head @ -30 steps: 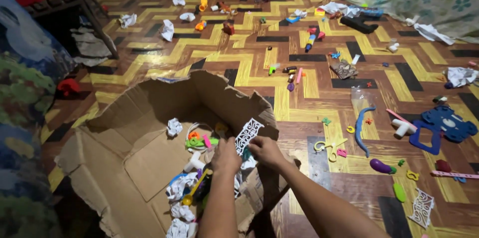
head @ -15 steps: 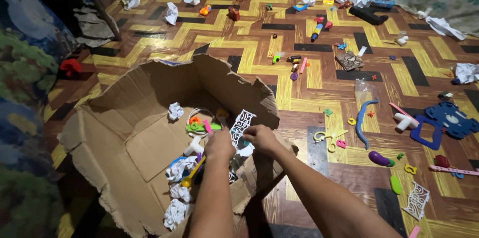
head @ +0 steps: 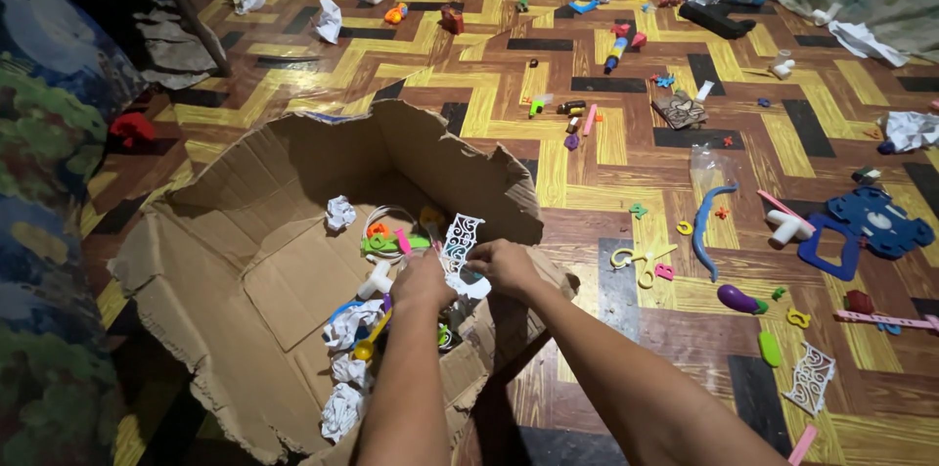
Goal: Picking up and organizing various small toys and items from the floor into a cardboard box.
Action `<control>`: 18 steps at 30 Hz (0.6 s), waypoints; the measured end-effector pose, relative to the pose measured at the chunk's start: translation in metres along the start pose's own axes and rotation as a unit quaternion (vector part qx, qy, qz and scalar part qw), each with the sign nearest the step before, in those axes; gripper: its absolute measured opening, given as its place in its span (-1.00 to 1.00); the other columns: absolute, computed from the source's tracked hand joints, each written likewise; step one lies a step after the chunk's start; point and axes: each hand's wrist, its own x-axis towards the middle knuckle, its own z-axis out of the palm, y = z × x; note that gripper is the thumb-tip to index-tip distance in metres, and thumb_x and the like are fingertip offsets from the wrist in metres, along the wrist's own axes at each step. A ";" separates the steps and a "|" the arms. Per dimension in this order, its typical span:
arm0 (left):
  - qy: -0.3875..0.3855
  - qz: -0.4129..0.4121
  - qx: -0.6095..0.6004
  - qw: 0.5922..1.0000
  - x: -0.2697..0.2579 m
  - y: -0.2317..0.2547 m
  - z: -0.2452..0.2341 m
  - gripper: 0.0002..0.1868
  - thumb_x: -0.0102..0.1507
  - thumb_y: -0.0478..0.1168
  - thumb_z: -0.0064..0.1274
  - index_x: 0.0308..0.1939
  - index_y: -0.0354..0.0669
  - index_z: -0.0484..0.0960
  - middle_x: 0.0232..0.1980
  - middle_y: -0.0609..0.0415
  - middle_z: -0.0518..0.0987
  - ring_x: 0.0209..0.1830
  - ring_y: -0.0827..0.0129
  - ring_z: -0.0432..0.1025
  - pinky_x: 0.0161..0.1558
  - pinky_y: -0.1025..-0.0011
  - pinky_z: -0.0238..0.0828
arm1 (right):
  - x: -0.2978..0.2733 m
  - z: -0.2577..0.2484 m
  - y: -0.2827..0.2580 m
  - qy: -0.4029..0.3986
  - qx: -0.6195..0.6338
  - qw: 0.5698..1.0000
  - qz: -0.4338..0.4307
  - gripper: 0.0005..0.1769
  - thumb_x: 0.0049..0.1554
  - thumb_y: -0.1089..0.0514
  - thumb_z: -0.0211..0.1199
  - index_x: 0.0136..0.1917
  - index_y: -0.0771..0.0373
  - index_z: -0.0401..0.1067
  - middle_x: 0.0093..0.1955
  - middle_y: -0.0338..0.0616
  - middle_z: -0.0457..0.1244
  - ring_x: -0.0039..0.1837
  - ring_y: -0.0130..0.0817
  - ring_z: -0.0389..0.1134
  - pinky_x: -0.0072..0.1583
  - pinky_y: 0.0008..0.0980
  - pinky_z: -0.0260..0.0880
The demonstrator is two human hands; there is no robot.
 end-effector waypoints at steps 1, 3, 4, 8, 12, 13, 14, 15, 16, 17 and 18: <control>-0.001 0.000 0.000 1.000 0.001 0.000 0.002 -0.14 0.08 -0.07 0.41 0.40 -0.02 0.35 0.38 -0.10 0.44 0.38 0.09 0.39 0.31 0.22 0.39 | -0.002 -0.002 -0.003 -0.001 0.000 1.000 0.001 -0.70 0.04 -0.08 0.39 0.00 0.06 0.65 -0.15 -0.06 0.45 -0.13 -0.16 0.50 0.00 -0.23 0.48; 0.005 0.002 -0.002 1.000 0.002 -0.003 0.004 -0.21 0.09 -0.09 0.38 0.37 -0.02 0.39 0.34 -0.10 0.50 0.36 0.06 0.41 0.30 0.19 0.40 | -0.005 -0.005 -0.011 -0.005 -0.009 1.000 0.011 -0.71 0.06 -0.08 0.39 0.01 0.05 0.65 -0.16 -0.04 0.45 -0.13 -0.14 0.49 0.00 -0.22 0.47; 0.005 0.002 -0.001 1.000 0.006 -0.006 0.007 -0.21 0.09 -0.09 0.38 0.37 -0.02 0.39 0.34 -0.10 0.50 0.36 0.06 0.41 0.30 0.19 0.40 | -0.005 -0.003 -0.011 -0.005 -0.009 1.000 0.011 -0.71 0.06 -0.08 0.39 0.01 0.05 0.65 -0.16 -0.04 0.45 -0.13 -0.14 0.49 0.00 -0.22 0.47; 0.016 0.005 -0.017 1.000 0.011 -0.012 0.012 -0.21 0.05 -0.04 0.42 0.31 -0.06 0.44 0.35 -0.09 0.50 0.36 0.08 0.42 0.30 0.18 0.42 | -0.007 -0.004 -0.016 0.015 -0.008 1.000 0.008 -0.70 0.05 -0.07 0.39 0.01 0.07 0.65 -0.15 -0.02 0.45 -0.12 -0.12 0.50 0.01 -0.22 0.48; -0.005 -0.052 -0.007 0.999 -0.024 0.003 -0.016 0.15 -0.02 0.14 0.57 0.45 -0.09 0.18 0.47 -0.17 0.23 0.47 -0.01 0.21 0.36 0.15 0.29 | -0.009 -0.009 -0.018 0.020 -0.031 0.999 -0.008 -0.70 0.04 0.02 0.38 0.04 0.09 0.63 -0.10 0.00 0.45 -0.05 -0.10 0.51 0.05 -0.22 0.49; -0.007 -0.049 -0.006 0.999 -0.025 0.005 -0.018 0.15 -0.02 0.14 0.57 0.45 -0.09 0.18 0.47 -0.17 0.23 0.47 -0.01 0.21 0.36 0.15 0.29 | -0.011 -0.011 -0.022 0.022 -0.031 0.999 -0.006 -0.70 0.04 0.02 0.38 0.04 0.09 0.63 -0.10 0.00 0.45 -0.05 -0.10 0.51 0.05 -0.22 0.49; 0.025 -0.037 -0.004 0.999 -0.025 0.009 -0.019 0.04 0.03 0.06 0.50 0.44 -0.05 0.20 0.48 -0.15 0.21 0.45 -0.03 0.22 0.34 0.12 0.30 | -0.014 -0.015 -0.025 0.025 -0.025 0.999 -0.021 -0.68 0.02 0.06 0.38 0.07 0.10 0.61 -0.07 0.01 0.44 -0.02 -0.08 0.50 0.07 -0.20 0.48; 0.057 -0.025 -0.003 0.998 -0.026 0.014 -0.020 -0.06 0.07 -0.01 0.43 0.43 0.00 0.23 0.48 -0.12 0.19 0.44 -0.05 0.23 0.33 0.08 0.32 | -0.017 -0.020 -0.028 0.029 -0.020 0.999 -0.036 -0.64 0.00 0.11 0.38 0.10 0.12 0.60 -0.05 0.02 0.44 0.01 -0.06 0.49 0.08 -0.19 0.48; 0.055 -0.019 -0.001 0.998 -0.014 0.016 -0.010 -0.06 0.07 -0.01 0.43 0.43 0.00 0.23 0.48 -0.12 0.19 0.44 -0.05 0.23 0.33 0.08 0.32 | -0.017 -0.024 -0.028 0.033 -0.021 0.999 -0.031 -0.64 0.00 0.11 0.38 0.10 0.12 0.60 -0.05 0.02 0.44 0.01 -0.06 0.49 0.08 -0.19 0.48; 0.149 0.040 -0.001 0.988 -0.002 0.019 0.001 -0.19 0.11 -0.10 0.34 0.39 -0.02 0.29 0.41 -0.15 0.26 0.37 -0.09 0.27 0.25 0.07 0.35 | -0.018 -0.028 -0.027 0.036 -0.006 0.998 -0.049 -0.65 0.02 0.14 0.34 0.11 0.16 0.59 -0.04 0.02 0.45 0.02 -0.06 0.50 0.09 -0.20 0.49; 0.240 0.099 -0.003 0.966 0.011 0.023 0.012 -0.31 0.15 -0.19 0.24 0.35 -0.04 0.35 0.35 -0.19 0.32 0.31 -0.12 0.30 0.17 0.06 0.39 | -0.019 -0.032 -0.026 0.039 0.009 0.997 -0.066 -0.66 0.04 0.18 0.30 0.11 0.20 0.57 -0.03 0.01 0.46 0.03 -0.06 0.50 0.11 -0.22 0.49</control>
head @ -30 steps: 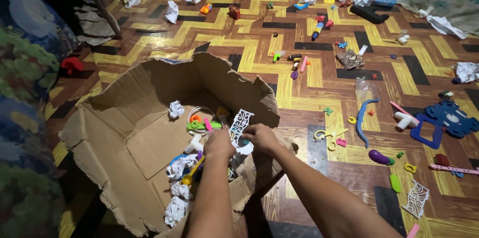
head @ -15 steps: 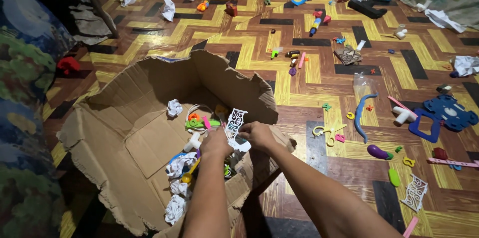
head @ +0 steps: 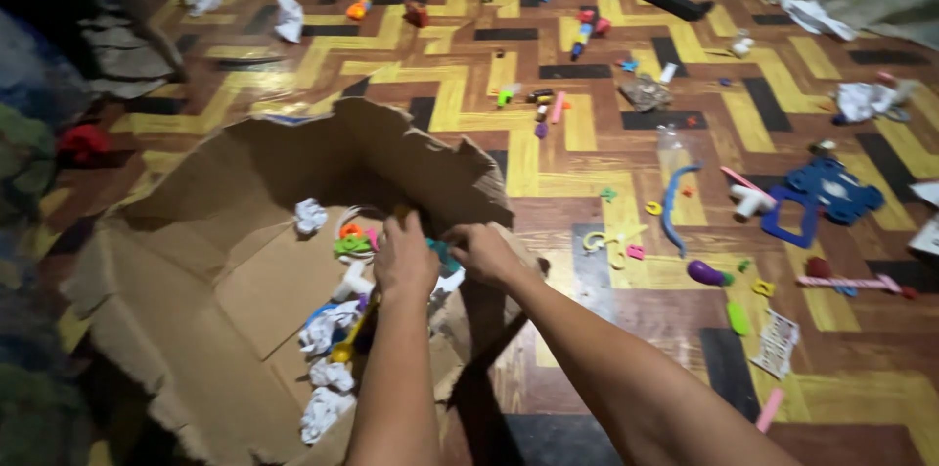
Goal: Picking up and organizing various small toys and items from the floor into a cardboard box.
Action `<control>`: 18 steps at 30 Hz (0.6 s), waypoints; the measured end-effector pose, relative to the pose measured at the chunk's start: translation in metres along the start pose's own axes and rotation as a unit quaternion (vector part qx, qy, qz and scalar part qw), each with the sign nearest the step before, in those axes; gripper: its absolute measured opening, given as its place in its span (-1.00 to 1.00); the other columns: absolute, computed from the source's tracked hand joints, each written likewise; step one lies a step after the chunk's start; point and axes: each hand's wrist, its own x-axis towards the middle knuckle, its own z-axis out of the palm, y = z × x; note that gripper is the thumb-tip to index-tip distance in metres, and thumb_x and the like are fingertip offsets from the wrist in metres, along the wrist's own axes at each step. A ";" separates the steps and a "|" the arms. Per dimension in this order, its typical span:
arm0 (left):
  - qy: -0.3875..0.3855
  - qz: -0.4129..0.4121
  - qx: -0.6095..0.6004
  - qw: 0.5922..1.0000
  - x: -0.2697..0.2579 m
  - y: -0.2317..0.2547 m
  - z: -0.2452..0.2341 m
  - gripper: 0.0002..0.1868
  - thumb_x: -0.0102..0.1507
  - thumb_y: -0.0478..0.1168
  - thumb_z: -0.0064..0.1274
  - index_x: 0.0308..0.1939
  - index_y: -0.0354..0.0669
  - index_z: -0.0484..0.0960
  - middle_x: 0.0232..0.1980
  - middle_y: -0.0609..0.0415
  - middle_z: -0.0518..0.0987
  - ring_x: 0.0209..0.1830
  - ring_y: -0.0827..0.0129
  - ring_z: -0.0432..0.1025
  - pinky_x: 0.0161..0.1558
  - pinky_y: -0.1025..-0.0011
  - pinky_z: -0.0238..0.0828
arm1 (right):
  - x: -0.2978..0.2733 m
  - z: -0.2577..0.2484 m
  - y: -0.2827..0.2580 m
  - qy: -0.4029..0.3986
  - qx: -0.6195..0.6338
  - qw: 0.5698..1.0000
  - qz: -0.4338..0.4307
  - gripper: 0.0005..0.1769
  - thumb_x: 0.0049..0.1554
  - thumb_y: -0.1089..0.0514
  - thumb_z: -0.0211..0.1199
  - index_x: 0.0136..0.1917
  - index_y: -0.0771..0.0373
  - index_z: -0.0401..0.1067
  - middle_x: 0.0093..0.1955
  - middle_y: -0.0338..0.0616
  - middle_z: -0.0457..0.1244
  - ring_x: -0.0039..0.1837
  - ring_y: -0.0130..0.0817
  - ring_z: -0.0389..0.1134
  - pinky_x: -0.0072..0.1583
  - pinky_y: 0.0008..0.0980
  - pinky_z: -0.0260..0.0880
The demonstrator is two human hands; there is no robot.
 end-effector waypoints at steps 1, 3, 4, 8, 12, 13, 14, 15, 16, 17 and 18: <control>-0.004 0.006 -0.001 1.000 -0.002 0.015 -0.006 -0.31 0.15 -0.19 0.24 0.35 -0.04 0.35 0.35 -0.19 0.32 0.31 -0.12 0.30 0.17 0.06 0.39 | -0.002 -0.006 -0.001 0.004 -0.001 1.000 0.006 -0.66 0.04 0.18 0.30 0.11 0.20 0.57 -0.03 0.01 0.46 0.03 -0.06 0.50 0.11 -0.22 0.49; 0.001 0.048 -0.039 0.998 -0.006 0.049 -0.018 -0.47 0.16 -0.22 0.18 0.22 -0.01 0.47 0.24 -0.13 0.38 0.28 -0.08 0.33 0.18 0.08 0.40 | -0.006 -0.020 -0.003 0.065 0.021 0.997 -0.028 -0.71 0.08 0.20 0.31 0.09 0.28 0.59 0.02 0.09 0.44 0.09 -0.01 0.48 0.14 -0.19 0.47; -0.003 0.056 -0.041 0.998 -0.005 0.059 -0.014 -0.47 0.16 -0.22 0.18 0.22 -0.01 0.47 0.24 -0.13 0.38 0.28 -0.08 0.33 0.18 0.08 0.40 | -0.009 -0.030 0.000 0.071 0.018 0.997 -0.021 -0.71 0.08 0.20 0.31 0.09 0.28 0.59 0.02 0.09 0.44 0.09 -0.01 0.48 0.14 -0.19 0.47; 0.027 0.158 -0.070 0.985 -0.003 0.106 0.000 -0.70 0.16 -0.21 0.16 -0.03 -0.04 0.59 0.10 -0.08 0.43 0.20 -0.02 0.38 0.07 0.09 0.47 | -0.029 -0.074 0.018 0.108 0.096 0.990 0.007 -0.65 0.08 0.22 0.27 0.16 0.27 0.53 0.05 0.04 0.44 0.08 -0.13 0.51 0.12 -0.24 0.47; 0.006 0.246 -0.027 0.969 0.005 0.140 0.051 -0.76 0.23 -0.30 0.04 -0.01 -0.12 0.58 0.05 -0.11 0.46 0.05 -0.04 0.48 -0.05 0.04 0.51 | -0.052 -0.114 0.054 0.116 0.080 0.990 0.030 -0.64 0.13 0.19 0.25 0.21 0.21 0.53 0.05 -0.02 0.45 0.08 -0.21 0.50 0.11 -0.27 0.46; 0.005 0.249 -0.027 0.968 0.002 0.151 0.054 -0.76 0.23 -0.30 0.04 -0.01 -0.12 0.58 0.05 -0.11 0.46 0.05 -0.04 0.48 -0.05 0.04 0.51 | -0.056 -0.117 0.070 0.119 0.081 0.989 0.032 -0.64 0.13 0.19 0.25 0.21 0.21 0.53 0.05 -0.02 0.45 0.08 -0.21 0.50 0.11 -0.27 0.46; -0.007 0.257 -0.033 0.966 -0.002 0.160 0.059 -0.80 0.23 -0.29 0.02 -0.06 -0.11 0.59 0.06 -0.12 0.46 0.02 -0.05 0.49 -0.05 0.03 0.51 | -0.061 -0.119 0.088 0.126 0.068 0.988 0.062 -0.68 0.13 0.17 0.28 0.16 0.23 0.55 0.03 -0.01 0.45 0.06 -0.20 0.50 0.10 -0.27 0.47; -0.018 0.264 -0.038 0.964 -0.005 0.168 0.064 -0.83 0.22 -0.28 0.01 -0.11 -0.11 0.60 0.08 -0.12 0.47 0.00 -0.06 0.50 -0.05 0.03 0.51 | -0.065 -0.121 0.106 0.133 0.055 0.985 0.091 -0.71 0.13 0.15 0.31 0.11 0.25 0.58 0.01 0.01 0.45 0.03 -0.18 0.50 0.10 -0.27 0.48; -0.022 0.267 -0.037 0.963 -0.004 0.174 0.078 -0.83 0.22 -0.28 0.01 -0.11 -0.11 0.60 0.08 -0.12 0.47 0.00 -0.06 0.50 -0.05 0.03 0.51 | -0.070 -0.123 0.116 0.134 0.057 0.985 0.094 -0.71 0.13 0.15 0.31 0.11 0.25 0.58 0.01 0.01 0.45 0.03 -0.18 0.50 0.10 -0.27 0.48; -0.015 0.289 -0.016 0.957 -0.003 0.181 0.092 -0.83 0.22 -0.26 0.02 -0.12 -0.10 0.61 0.03 -0.12 0.49 0.01 -0.05 0.50 0.00 0.02 0.49 | -0.076 -0.125 0.128 0.140 0.058 0.982 0.112 -0.70 0.12 0.13 0.32 0.10 0.26 0.59 0.01 0.01 0.45 0.03 -0.18 0.51 0.09 -0.27 0.47; -0.010 0.312 0.005 0.950 -0.003 0.188 0.107 -0.83 0.21 -0.24 0.03 -0.13 -0.08 0.62 -0.01 -0.11 0.50 0.02 -0.04 0.51 0.05 0.00 0.47 | -0.083 -0.127 0.140 0.146 0.060 0.979 0.132 -0.69 0.10 0.11 0.34 0.09 0.27 0.59 0.00 0.02 0.46 0.03 -0.18 0.51 0.09 -0.27 0.47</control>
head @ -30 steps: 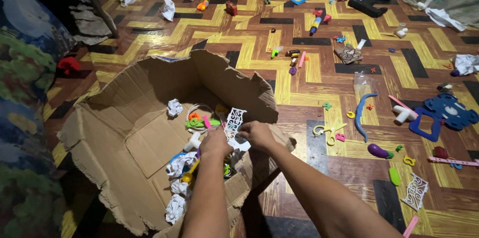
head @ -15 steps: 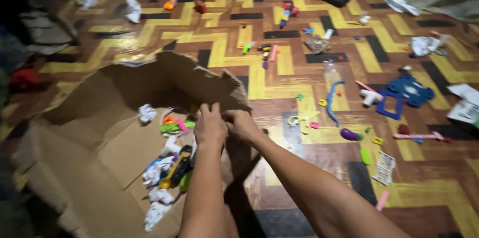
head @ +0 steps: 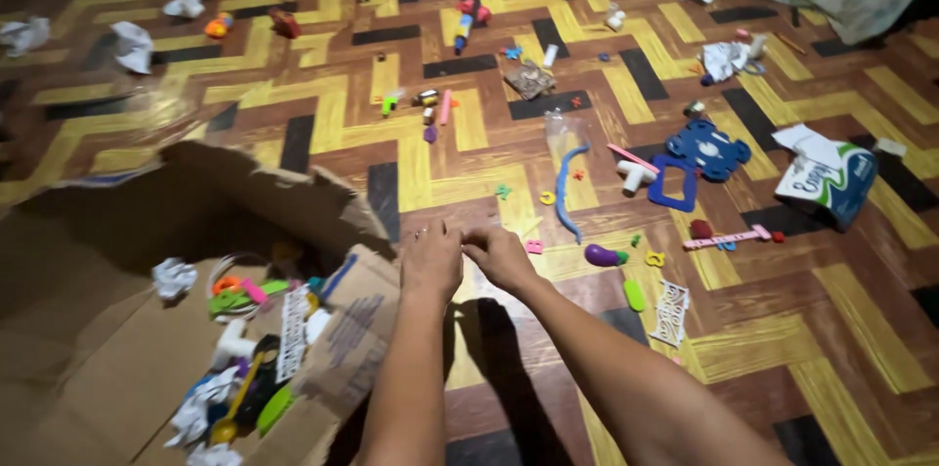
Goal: Picking up and organizing various small toys and items from the floor into a cardboard box.
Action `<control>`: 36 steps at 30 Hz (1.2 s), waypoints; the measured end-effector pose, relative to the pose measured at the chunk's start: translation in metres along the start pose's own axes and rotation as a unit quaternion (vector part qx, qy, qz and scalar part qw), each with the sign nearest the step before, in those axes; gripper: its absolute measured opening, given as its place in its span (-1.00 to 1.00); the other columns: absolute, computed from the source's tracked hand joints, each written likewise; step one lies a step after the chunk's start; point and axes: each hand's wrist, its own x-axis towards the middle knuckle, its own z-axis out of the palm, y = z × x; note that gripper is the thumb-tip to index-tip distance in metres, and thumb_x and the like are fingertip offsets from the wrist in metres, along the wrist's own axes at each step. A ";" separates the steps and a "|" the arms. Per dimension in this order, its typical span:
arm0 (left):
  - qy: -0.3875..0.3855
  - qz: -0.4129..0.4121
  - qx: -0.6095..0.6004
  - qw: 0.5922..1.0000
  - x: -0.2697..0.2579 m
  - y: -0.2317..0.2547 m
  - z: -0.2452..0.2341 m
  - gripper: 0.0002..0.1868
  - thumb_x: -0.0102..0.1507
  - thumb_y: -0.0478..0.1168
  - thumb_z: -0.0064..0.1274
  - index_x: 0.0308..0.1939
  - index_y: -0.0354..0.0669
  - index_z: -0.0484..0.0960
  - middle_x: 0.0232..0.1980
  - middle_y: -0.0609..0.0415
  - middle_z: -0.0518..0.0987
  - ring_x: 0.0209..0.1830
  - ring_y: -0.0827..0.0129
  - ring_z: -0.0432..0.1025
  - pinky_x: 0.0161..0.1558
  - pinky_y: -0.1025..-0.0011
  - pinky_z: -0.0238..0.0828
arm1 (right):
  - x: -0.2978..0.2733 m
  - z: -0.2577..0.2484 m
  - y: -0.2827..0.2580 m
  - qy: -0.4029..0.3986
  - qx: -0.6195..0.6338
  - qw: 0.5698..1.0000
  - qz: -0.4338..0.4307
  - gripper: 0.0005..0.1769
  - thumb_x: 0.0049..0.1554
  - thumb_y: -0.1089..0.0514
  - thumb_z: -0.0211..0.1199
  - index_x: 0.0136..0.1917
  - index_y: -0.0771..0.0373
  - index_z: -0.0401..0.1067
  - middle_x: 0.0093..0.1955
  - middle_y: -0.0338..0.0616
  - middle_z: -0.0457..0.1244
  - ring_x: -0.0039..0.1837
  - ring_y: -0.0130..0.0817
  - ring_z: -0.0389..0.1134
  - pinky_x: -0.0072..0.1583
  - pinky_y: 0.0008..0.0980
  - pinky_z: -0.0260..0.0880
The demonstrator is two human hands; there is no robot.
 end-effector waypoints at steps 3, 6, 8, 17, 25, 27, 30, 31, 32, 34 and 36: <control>-0.089 -0.033 -0.026 0.995 0.007 0.031 -0.002 -0.79 0.27 -0.27 -0.02 -0.03 -0.08 0.61 0.08 -0.13 0.48 0.03 -0.07 0.50 0.00 0.01 0.48 | 0.000 -0.008 0.039 -0.020 0.032 0.998 0.052 -0.68 0.11 0.07 0.33 0.08 0.29 0.60 -0.02 0.04 0.47 0.02 -0.18 0.53 0.09 -0.26 0.47; -0.148 -0.020 -0.020 0.989 0.020 0.050 0.020 -0.73 0.28 -0.26 -0.01 0.05 -0.03 0.61 0.11 -0.17 0.46 0.07 -0.10 0.47 0.01 0.03 0.49 | -0.004 -0.021 0.067 -0.030 -0.008 0.996 0.078 -0.68 0.10 0.07 0.34 0.06 0.31 0.60 -0.05 0.09 0.45 -0.01 -0.12 0.51 0.07 -0.22 0.47; -0.170 -0.021 -0.020 0.985 0.026 0.064 0.039 -0.72 0.26 -0.26 0.01 0.05 -0.04 0.61 0.12 -0.14 0.46 0.11 -0.06 0.46 0.04 0.05 0.48 | -0.008 -0.033 0.083 -0.035 -0.005 0.993 0.111 -0.68 0.09 0.09 0.32 0.07 0.29 0.58 -0.06 0.07 0.45 -0.01 -0.13 0.51 0.07 -0.21 0.48; -0.192 -0.080 -0.045 0.977 0.045 0.118 0.121 -0.69 0.23 -0.24 0.07 0.07 -0.12 0.59 0.24 -0.12 0.43 0.24 0.01 0.40 0.16 0.14 0.44 | -0.004 -0.046 0.159 -0.011 -0.030 0.988 0.151 -0.69 0.05 0.13 0.30 0.06 0.26 0.61 0.00 0.12 0.43 0.09 -0.02 0.48 0.17 -0.19 0.45; -0.106 -0.147 -0.025 0.983 0.047 0.106 0.163 -0.42 0.20 -0.19 0.04 0.32 -0.11 0.36 0.39 -0.25 0.28 0.43 -0.11 0.15 0.20 0.08 0.31 | -0.001 -0.016 0.186 0.002 0.016 0.972 0.233 -0.66 0.09 0.19 0.17 0.10 0.27 0.59 0.06 0.12 0.43 0.17 -0.06 0.48 0.24 -0.21 0.42; -0.133 -0.174 -0.042 0.975 0.047 0.101 0.163 -0.41 0.27 -0.18 0.00 0.40 -0.09 0.29 0.37 -0.16 0.32 0.45 -0.02 0.16 0.24 0.05 0.29 | 0.004 -0.008 0.188 0.014 0.030 0.968 0.249 -0.63 0.09 0.17 0.19 0.15 0.27 0.57 0.10 0.12 0.42 0.19 -0.07 0.47 0.26 -0.22 0.41; -0.140 -0.192 -0.050 0.970 0.046 0.098 0.163 -0.43 0.31 -0.13 -0.01 0.39 -0.11 0.30 0.36 -0.15 0.34 0.45 -0.02 0.19 0.27 0.04 0.29 | 0.008 0.005 0.191 0.035 0.009 0.970 0.241 -0.62 0.10 0.19 0.16 0.16 0.27 0.59 0.10 0.16 0.42 0.20 -0.03 0.46 0.27 -0.21 0.41; -0.141 -0.193 -0.049 0.970 0.045 0.096 0.170 -0.43 0.31 -0.13 -0.01 0.39 -0.11 0.30 0.36 -0.15 0.34 0.45 -0.02 0.19 0.27 0.04 0.29 | 0.010 0.008 0.194 0.034 0.010 0.970 0.241 -0.62 0.10 0.19 0.16 0.16 0.27 0.59 0.10 0.16 0.42 0.20 -0.03 0.46 0.27 -0.21 0.41; -0.124 -0.187 -0.046 0.973 0.044 0.093 0.178 -0.47 0.32 -0.16 -0.03 0.38 -0.10 0.32 0.36 -0.15 0.35 0.44 -0.03 0.21 0.25 0.04 0.31 | 0.012 0.012 0.196 0.049 0.027 0.967 0.248 -0.61 0.09 0.20 0.17 0.16 0.29 0.57 0.11 0.16 0.42 0.20 -0.03 0.46 0.27 -0.21 0.41; -0.107 -0.183 -0.043 0.976 0.045 0.094 0.174 -0.50 0.33 -0.18 -0.04 0.36 -0.08 0.34 0.35 -0.15 0.36 0.42 -0.03 0.23 0.24 0.04 0.32 | 0.015 0.017 0.196 0.062 0.045 0.964 0.256 -0.60 0.08 0.21 0.17 0.17 0.31 0.55 0.11 0.16 0.42 0.20 -0.04 0.47 0.27 -0.21 0.41; -0.171 -0.226 -0.101 0.954 0.050 0.101 0.152 -0.37 0.28 -0.11 0.04 0.42 -0.08 0.29 0.31 -0.14 0.38 0.36 -0.05 0.29 0.27 0.09 0.34 | 0.018 0.021 0.194 0.076 0.067 0.955 0.277 -0.61 0.06 0.21 0.21 0.14 0.33 0.57 0.10 0.16 0.42 0.19 -0.06 0.46 0.24 -0.23 0.41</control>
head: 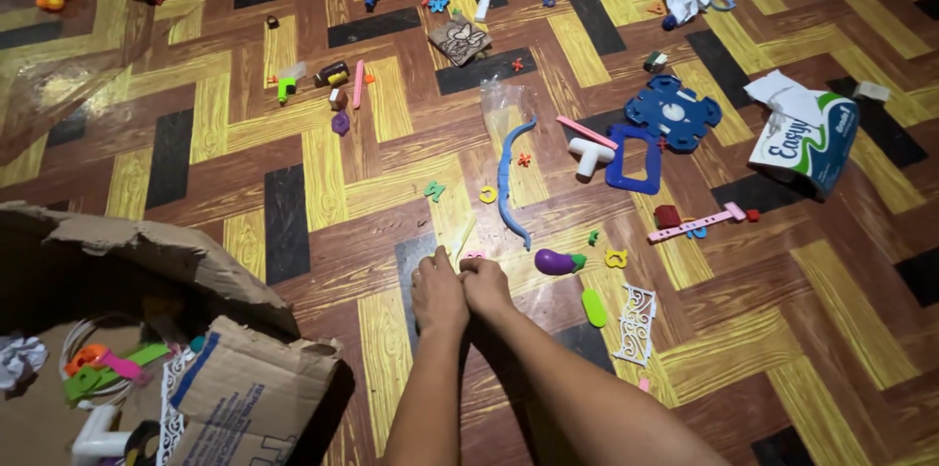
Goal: Picking up and organizing various small toys and items from the floor into a cardboard box.
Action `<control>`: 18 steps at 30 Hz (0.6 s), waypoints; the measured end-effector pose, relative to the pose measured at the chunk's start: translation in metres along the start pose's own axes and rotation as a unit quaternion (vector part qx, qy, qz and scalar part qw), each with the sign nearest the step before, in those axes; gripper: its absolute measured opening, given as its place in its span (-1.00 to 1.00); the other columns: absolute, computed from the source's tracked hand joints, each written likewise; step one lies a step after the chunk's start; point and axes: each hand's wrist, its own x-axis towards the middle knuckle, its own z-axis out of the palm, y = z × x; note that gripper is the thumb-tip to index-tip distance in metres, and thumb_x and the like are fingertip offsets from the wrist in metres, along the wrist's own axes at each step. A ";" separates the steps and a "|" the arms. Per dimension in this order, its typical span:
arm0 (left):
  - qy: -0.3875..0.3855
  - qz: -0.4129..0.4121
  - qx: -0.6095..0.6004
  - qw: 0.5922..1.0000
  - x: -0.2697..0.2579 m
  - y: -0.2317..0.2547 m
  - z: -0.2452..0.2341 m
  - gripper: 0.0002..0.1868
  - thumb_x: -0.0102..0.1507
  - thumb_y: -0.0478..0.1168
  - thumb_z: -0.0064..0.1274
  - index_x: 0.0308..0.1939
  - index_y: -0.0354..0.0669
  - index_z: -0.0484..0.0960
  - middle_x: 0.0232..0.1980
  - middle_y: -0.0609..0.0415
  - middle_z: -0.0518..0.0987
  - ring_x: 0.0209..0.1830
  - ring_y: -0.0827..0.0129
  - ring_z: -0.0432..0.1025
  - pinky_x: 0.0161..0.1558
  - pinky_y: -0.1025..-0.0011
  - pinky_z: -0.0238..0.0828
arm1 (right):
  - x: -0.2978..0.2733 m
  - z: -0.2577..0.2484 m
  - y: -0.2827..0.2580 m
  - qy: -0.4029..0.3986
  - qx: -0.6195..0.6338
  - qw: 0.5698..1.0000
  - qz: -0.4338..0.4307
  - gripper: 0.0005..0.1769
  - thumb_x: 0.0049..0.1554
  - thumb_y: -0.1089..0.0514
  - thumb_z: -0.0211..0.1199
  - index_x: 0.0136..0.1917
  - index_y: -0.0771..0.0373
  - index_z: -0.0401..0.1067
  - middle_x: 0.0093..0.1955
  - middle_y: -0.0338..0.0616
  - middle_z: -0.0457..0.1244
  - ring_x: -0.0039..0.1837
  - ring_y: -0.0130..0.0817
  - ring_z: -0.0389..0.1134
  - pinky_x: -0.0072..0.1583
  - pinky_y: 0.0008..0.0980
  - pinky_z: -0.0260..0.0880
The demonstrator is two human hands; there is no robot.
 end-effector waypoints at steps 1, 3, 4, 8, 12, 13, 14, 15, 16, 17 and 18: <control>0.000 -0.001 0.000 1.000 0.000 0.001 -0.002 -0.37 0.28 -0.11 0.04 0.42 -0.08 0.29 0.31 -0.14 0.38 0.36 -0.05 0.29 0.27 0.09 0.34 | 0.003 0.003 0.004 -0.001 0.000 1.000 0.000 -0.61 0.06 0.21 0.21 0.14 0.33 0.57 0.10 0.16 0.42 0.19 -0.06 0.46 0.24 -0.23 0.41; 0.003 -0.046 -0.059 0.997 -0.002 0.004 -0.005 -0.38 0.25 -0.09 0.07 0.39 -0.07 0.33 0.31 -0.14 0.40 0.36 -0.06 0.28 0.28 0.10 0.32 | 0.007 0.007 0.011 -0.003 0.059 0.997 0.056 -0.60 0.06 0.24 0.19 0.16 0.34 0.56 0.02 0.12 0.45 0.09 -0.16 0.50 0.17 -0.28 0.45; 0.004 -0.046 -0.058 0.997 0.000 0.004 -0.004 -0.38 0.25 -0.09 0.07 0.39 -0.07 0.33 0.31 -0.14 0.40 0.36 -0.06 0.28 0.28 0.10 0.32 | 0.008 0.009 0.010 -0.003 0.059 0.997 0.056 -0.60 0.06 0.24 0.19 0.16 0.34 0.56 0.02 0.12 0.45 0.09 -0.16 0.50 0.17 -0.28 0.45; 0.017 -0.120 -0.155 0.980 0.003 0.005 -0.005 -0.48 0.30 -0.18 0.00 0.36 -0.10 0.43 0.25 -0.21 0.47 0.26 -0.13 0.38 0.22 0.03 0.37 | 0.008 0.009 0.005 -0.055 0.199 0.972 0.110 -0.70 0.15 0.25 0.16 0.08 0.46 0.57 -0.09 0.05 0.44 -0.09 -0.27 0.44 -0.03 -0.28 0.45; 0.034 -0.135 -0.212 0.967 0.003 0.005 -0.012 -0.59 0.33 -0.17 -0.04 0.25 -0.11 0.59 0.17 -0.28 0.54 0.18 -0.18 0.46 0.16 -0.01 0.42 | 0.005 0.006 -0.013 -0.113 0.305 0.936 0.132 -0.74 0.21 0.25 0.16 0.03 0.49 0.54 -0.12 0.04 0.42 -0.16 -0.27 0.44 -0.11 -0.29 0.47; 0.035 -0.135 -0.212 0.967 0.003 0.003 -0.012 -0.59 0.33 -0.17 -0.04 0.25 -0.11 0.59 0.17 -0.28 0.54 0.18 -0.18 0.46 0.16 -0.01 0.42 | 0.005 0.006 -0.017 -0.114 0.305 0.936 0.131 -0.74 0.21 0.25 0.16 0.03 0.49 0.54 -0.12 0.04 0.42 -0.16 -0.27 0.44 -0.11 -0.29 0.47; 0.054 -0.126 -0.213 0.968 0.004 0.002 -0.013 -0.58 0.31 -0.17 -0.02 0.25 -0.11 0.59 0.16 -0.30 0.53 0.18 -0.18 0.45 0.17 -0.01 0.41 | 0.005 0.005 -0.022 -0.108 0.283 0.946 0.113 -0.74 0.21 0.25 0.17 0.04 0.49 0.56 -0.12 0.04 0.43 -0.15 -0.28 0.45 -0.11 -0.29 0.47; 0.072 -0.116 -0.213 0.967 0.004 0.000 -0.014 -0.57 0.30 -0.18 0.00 0.26 -0.11 0.59 0.16 -0.31 0.52 0.18 -0.18 0.44 0.17 0.00 0.41 | 0.004 0.005 -0.026 -0.102 0.261 0.955 0.095 -0.74 0.20 0.25 0.18 0.04 0.49 0.57 -0.11 0.04 0.44 -0.13 -0.29 0.45 -0.11 -0.29 0.47; 0.075 -0.117 -0.213 0.967 0.001 0.003 -0.022 -0.57 0.30 -0.18 0.00 0.26 -0.11 0.59 0.16 -0.31 0.52 0.18 -0.18 0.44 0.17 0.00 0.41 | 0.006 0.008 -0.027 -0.104 0.261 0.955 0.094 -0.74 0.20 0.25 0.18 0.04 0.49 0.57 -0.11 0.04 0.44 -0.13 -0.29 0.45 -0.11 -0.29 0.47; 0.079 -0.131 -0.218 0.964 -0.002 0.006 -0.031 -0.58 0.30 -0.19 0.00 0.25 -0.10 0.60 0.17 -0.29 0.50 0.21 -0.17 0.41 0.16 -0.02 0.40 | 0.008 0.012 -0.028 -0.105 0.274 0.953 0.081 -0.74 0.19 0.26 0.20 0.05 0.50 0.56 -0.11 0.04 0.44 -0.12 -0.29 0.46 -0.09 -0.31 0.47; 0.086 -0.147 -0.224 0.960 -0.004 0.008 -0.041 -0.59 0.30 -0.21 0.00 0.23 -0.09 0.61 0.18 -0.28 0.48 0.24 -0.16 0.38 0.14 -0.03 0.39 | 0.011 0.016 -0.031 -0.108 0.286 0.950 0.067 -0.75 0.19 0.27 0.22 0.06 0.50 0.55 -0.10 0.04 0.44 -0.11 -0.29 0.46 -0.07 -0.32 0.48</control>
